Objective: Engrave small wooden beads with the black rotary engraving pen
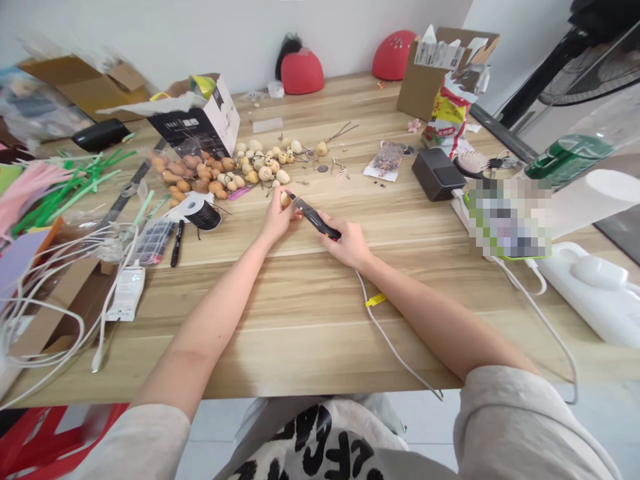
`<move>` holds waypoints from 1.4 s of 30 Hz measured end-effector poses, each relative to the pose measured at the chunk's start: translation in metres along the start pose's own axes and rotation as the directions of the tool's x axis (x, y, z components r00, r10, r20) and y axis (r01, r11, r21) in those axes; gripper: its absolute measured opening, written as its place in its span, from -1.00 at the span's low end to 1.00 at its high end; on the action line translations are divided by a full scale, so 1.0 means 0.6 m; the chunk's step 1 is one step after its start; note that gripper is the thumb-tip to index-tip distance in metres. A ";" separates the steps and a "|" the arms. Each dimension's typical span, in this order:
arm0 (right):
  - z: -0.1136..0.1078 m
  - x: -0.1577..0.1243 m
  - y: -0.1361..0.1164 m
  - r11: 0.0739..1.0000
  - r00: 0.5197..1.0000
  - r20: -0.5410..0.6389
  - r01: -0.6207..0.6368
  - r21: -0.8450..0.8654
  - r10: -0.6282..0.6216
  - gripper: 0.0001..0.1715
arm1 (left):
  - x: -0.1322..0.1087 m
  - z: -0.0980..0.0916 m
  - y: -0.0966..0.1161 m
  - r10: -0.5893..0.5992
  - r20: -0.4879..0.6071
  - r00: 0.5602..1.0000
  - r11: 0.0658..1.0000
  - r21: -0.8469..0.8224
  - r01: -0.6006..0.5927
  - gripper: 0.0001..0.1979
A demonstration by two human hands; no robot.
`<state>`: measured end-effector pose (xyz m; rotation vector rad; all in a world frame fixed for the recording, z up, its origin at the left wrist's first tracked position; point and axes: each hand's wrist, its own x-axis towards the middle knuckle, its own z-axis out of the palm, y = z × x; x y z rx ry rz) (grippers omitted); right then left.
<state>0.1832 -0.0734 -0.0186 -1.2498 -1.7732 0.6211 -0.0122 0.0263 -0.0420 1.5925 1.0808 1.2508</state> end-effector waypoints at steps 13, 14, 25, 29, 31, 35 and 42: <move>-0.001 -0.001 -0.004 0.999 0.999 0.032 0.024 -0.027 -0.023 -0.45 | -0.002 0.002 0.011 -0.056 -0.038 0.998 0.998 -0.015 0.055 -0.66; -0.001 -0.001 -0.005 0.999 0.999 0.029 0.024 -0.025 -0.023 -0.45 | -0.001 0.002 0.011 -0.059 -0.041 0.997 0.998 -0.017 0.058 -0.66; -0.001 0.000 -0.003 1.000 1.000 -0.003 -0.004 -0.016 0.004 -0.47 | -0.002 0.001 0.013 -0.084 -0.017 0.996 0.996 -0.042 0.084 -0.66; -0.001 -0.001 -0.004 1.000 1.000 0.013 0.006 -0.025 -0.005 -0.46 | -0.002 0.002 0.011 -0.087 -0.019 0.996 0.996 -0.025 0.086 -0.65; -0.001 -0.001 -0.004 1.000 1.000 0.007 0.003 -0.023 -0.003 -0.47 | -0.002 0.002 0.011 -0.085 -0.016 0.996 0.996 -0.023 0.085 -0.64; -0.001 -0.001 -0.005 1.000 1.000 0.010 0.008 -0.013 -0.008 -0.48 | -0.002 0.002 0.012 -0.073 -0.018 0.997 0.997 -0.011 0.073 -0.61; -0.002 0.000 -0.009 1.000 1.000 0.007 -0.020 -0.023 0.020 -0.51 | -0.003 0.001 0.013 -0.075 -0.011 0.997 0.997 -0.013 0.075 -0.62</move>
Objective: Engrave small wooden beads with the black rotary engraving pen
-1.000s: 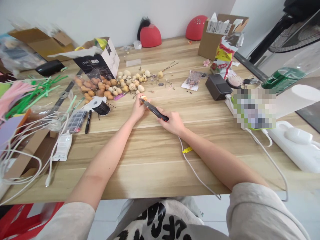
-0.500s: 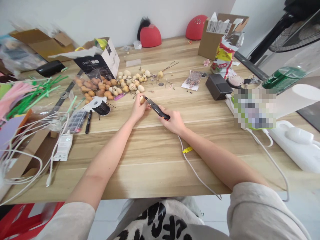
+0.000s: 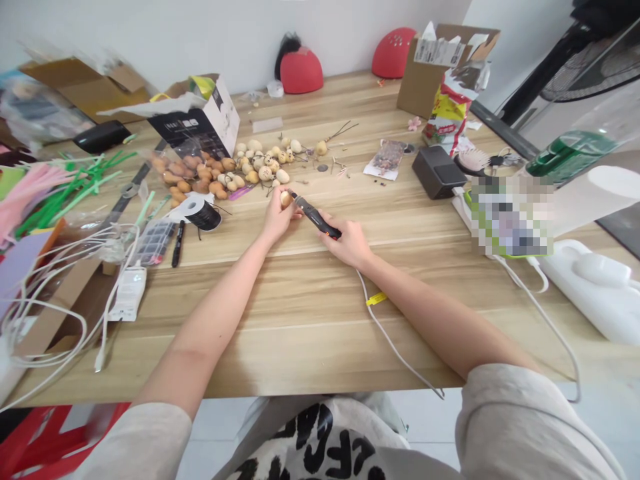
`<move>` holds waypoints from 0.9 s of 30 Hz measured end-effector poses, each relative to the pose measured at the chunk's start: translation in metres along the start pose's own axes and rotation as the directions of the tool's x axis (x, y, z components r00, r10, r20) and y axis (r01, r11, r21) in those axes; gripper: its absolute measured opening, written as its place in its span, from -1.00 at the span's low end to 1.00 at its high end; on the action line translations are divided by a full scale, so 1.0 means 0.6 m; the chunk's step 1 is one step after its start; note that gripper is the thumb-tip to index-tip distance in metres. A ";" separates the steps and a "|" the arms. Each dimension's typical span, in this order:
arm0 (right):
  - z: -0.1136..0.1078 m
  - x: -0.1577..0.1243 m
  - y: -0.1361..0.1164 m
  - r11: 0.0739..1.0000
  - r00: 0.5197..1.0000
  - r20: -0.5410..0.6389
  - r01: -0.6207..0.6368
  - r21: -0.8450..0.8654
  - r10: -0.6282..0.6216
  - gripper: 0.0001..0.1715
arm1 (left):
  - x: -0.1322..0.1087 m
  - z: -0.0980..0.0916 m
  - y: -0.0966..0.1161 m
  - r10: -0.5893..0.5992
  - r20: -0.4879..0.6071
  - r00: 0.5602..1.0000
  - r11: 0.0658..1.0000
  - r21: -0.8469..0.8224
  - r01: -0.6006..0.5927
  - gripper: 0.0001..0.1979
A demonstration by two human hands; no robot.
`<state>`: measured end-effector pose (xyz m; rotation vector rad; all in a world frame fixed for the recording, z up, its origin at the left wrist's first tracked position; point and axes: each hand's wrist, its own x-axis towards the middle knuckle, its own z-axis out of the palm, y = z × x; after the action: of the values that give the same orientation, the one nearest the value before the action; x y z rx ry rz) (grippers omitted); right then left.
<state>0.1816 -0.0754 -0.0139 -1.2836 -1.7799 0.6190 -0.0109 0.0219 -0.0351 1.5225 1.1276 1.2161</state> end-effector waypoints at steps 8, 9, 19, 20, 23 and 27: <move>0.001 -0.001 0.004 1.000 1.000 0.007 0.012 0.005 -0.012 -0.47 | -0.002 -0.001 0.003 0.007 0.000 1.000 1.000 0.017 -0.007 -0.61; 0.001 -0.001 0.005 1.000 1.000 0.016 0.020 0.005 -0.020 -0.45 | -0.002 -0.001 0.003 0.008 0.002 1.000 1.000 0.019 -0.008 -0.61; 0.001 -0.001 0.005 1.000 1.000 0.009 -0.002 0.022 0.001 -0.48 | 0.000 0.000 0.001 -0.010 0.000 1.000 1.000 -0.002 0.010 -0.62; 0.001 -0.001 0.005 1.000 1.000 0.005 -0.005 0.022 0.004 -0.48 | 0.000 0.000 0.001 -0.011 -0.004 1.000 1.000 -0.004 0.011 -0.63; 0.001 -0.001 0.004 1.000 1.000 0.008 0.009 0.022 -0.009 -0.46 | -0.001 0.000 0.002 -0.005 -0.003 1.000 1.000 -0.003 0.005 -0.63; 0.001 -0.001 0.003 1.000 1.000 0.003 0.011 0.014 -0.011 -0.49 | -0.002 -0.001 0.003 0.010 0.005 1.000 1.000 0.009 -0.010 -0.63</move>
<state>0.1820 -0.0753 -0.0159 -1.2627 -1.7812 0.6269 -0.0114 0.0205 -0.0335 1.5390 1.1241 1.2149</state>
